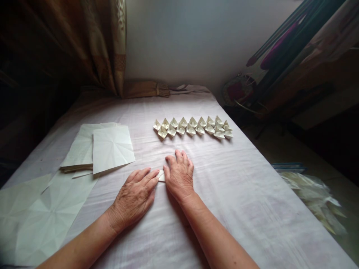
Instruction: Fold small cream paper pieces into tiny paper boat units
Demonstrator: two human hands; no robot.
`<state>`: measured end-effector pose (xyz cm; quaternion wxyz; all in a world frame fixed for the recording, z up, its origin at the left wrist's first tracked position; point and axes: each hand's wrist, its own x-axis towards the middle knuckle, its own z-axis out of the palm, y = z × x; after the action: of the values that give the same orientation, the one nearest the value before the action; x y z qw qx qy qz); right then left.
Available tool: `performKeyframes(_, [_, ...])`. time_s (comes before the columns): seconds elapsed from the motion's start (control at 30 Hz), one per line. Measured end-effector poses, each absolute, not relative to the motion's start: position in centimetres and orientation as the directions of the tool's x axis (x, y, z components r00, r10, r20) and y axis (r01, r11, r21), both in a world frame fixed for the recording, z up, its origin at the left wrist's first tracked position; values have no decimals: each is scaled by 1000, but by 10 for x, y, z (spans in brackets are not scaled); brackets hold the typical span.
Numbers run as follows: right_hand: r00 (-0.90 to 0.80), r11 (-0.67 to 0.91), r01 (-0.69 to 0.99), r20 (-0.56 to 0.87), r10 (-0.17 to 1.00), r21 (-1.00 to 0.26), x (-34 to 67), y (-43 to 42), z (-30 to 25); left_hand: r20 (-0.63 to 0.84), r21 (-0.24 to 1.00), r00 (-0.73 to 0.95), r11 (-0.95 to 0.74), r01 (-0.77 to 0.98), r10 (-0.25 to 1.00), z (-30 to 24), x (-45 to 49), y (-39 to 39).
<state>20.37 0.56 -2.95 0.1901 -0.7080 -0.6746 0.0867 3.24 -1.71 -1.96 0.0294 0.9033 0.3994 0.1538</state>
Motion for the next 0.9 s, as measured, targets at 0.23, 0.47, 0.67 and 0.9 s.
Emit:
performKeyframes(0.23, [-39,75,941,114,993,-330,215,-6,-28,262,141,659,-704,696,705,-22,30,-17])
performKeyframes(0.47, [-44,67,953,84,996,-294,213,-13,-26,241,130,679,-716,685,694,-22,28,-16])
performKeyframes(0.67, [-119,120,940,26,993,-320,214,-13,-21,274,174,668,-718,674,692,-21,27,-14])
performKeyframes(0.9, [-89,66,936,-51,995,-345,216,-6,-17,245,169,723,-763,624,646,-15,19,-3])
